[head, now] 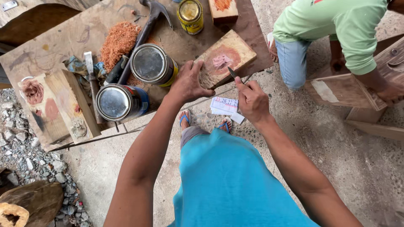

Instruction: The person mixes reddish-brown and white wood filler on a small wooden board using a putty knife, then applies the mixed filler to a geometric-patterned wooden tabletop. The person repeatedly scoops filler from cans and blends it on the board before spreading it onto the tabletop surface.

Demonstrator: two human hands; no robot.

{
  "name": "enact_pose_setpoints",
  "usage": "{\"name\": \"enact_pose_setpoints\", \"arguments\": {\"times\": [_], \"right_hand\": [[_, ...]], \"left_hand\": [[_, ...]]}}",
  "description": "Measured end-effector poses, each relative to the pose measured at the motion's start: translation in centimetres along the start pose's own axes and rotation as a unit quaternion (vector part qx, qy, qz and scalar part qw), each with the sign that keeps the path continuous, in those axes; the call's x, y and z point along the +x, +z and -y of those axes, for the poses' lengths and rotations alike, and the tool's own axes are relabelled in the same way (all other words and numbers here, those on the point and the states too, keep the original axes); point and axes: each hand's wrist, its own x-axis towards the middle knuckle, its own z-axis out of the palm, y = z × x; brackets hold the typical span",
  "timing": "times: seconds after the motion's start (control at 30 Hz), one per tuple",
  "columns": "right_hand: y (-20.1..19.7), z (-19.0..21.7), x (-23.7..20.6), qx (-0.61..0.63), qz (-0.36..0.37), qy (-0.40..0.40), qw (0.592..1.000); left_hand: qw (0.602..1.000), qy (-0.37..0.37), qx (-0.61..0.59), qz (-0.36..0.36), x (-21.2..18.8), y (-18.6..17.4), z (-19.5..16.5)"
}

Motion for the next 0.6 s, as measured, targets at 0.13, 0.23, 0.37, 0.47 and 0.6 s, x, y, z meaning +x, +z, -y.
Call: {"name": "enact_pose_setpoints", "arguments": {"times": [0.13,0.23,0.37,0.47,0.6], "right_hand": [[-0.7,-0.4,-1.2,0.008,-0.003,-0.006,1.0],[-3.2,-0.5,-1.9,0.031,0.063,0.084,0.994],[-6.7,-1.9,-1.2,-0.03,0.069,0.047,0.996],[-6.8,-2.8,-0.2,-0.067,0.065,0.022,0.995],[-5.2,-2.6,0.0,-0.06,0.157,0.108,0.98]], "left_hand": [[1.0,0.008,0.006,-0.005,-0.1,-0.1,-0.1],[1.0,0.004,-0.002,-0.014,-0.4,0.5,-0.4],[0.994,0.031,0.074,-0.079,-1.1,2.5,-0.8],[0.992,0.024,0.099,-0.08,-1.3,3.7,-0.8],[0.991,0.022,0.1,-0.084,-1.2,4.1,-0.6]]}}
